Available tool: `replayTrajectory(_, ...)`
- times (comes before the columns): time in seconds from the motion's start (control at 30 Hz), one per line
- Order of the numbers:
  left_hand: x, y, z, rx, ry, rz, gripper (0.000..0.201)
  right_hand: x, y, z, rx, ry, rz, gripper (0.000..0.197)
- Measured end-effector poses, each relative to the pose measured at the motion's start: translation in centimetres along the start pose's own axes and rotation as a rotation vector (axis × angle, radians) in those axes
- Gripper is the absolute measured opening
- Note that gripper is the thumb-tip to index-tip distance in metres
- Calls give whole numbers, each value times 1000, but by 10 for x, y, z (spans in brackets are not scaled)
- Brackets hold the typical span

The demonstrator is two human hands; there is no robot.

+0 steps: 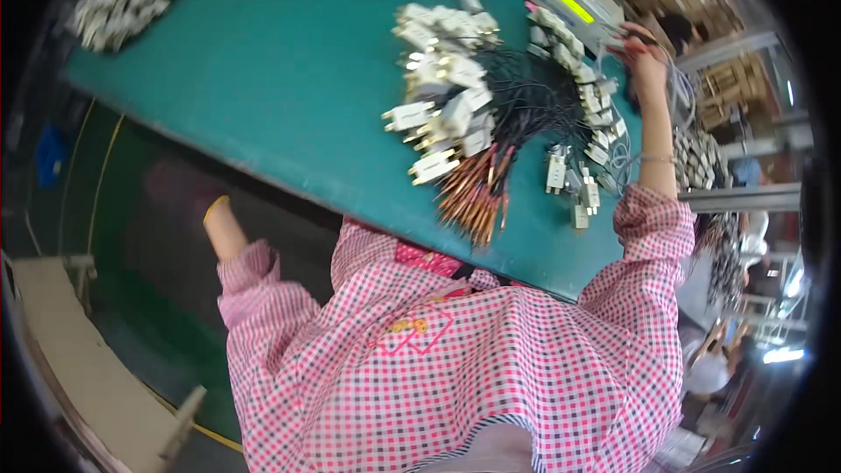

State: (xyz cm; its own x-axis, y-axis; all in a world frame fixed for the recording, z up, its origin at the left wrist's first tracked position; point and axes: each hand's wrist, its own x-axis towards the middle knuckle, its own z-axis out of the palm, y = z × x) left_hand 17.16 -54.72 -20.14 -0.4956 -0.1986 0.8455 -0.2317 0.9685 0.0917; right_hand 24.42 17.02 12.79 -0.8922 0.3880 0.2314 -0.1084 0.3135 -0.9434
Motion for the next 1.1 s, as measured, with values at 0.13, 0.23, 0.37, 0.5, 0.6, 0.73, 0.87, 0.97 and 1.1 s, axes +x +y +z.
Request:
replayTrajectory(0.13,152,215,-161,-1429,63,-513,49,22,14,-51,-124,56,25,23)
replayTrajectory(0.23,198,257,-123,-1969,-759,-431,36,52,37,-27,-37,-8,82,25)
replayTrajectory(0.37,222,484,-161,-1373,-1204,708,31,72,48,-29,15,24,60,24)
replayTrajectory(0.5,183,598,-146,-933,-1508,1041,46,79,46,-16,66,130,68,23)
replayTrajectory(0.6,153,647,-158,-897,-1497,1036,54,76,47,-22,95,196,7,23)
replayTrajectory(0.73,121,651,-138,-1068,-1420,859,59,77,62,-30,127,281,-119,20)
replayTrajectory(0.87,132,658,-146,-1602,-847,880,54,78,79,-44,116,363,-240,19)
replayTrajectory(0.97,140,683,-137,-1523,-789,1213,45,81,77,-35,143,462,-335,22)
replayTrajectory(1.1,148,712,-112,-1255,-1104,1495,50,84,81,-32,-46,387,-357,21)
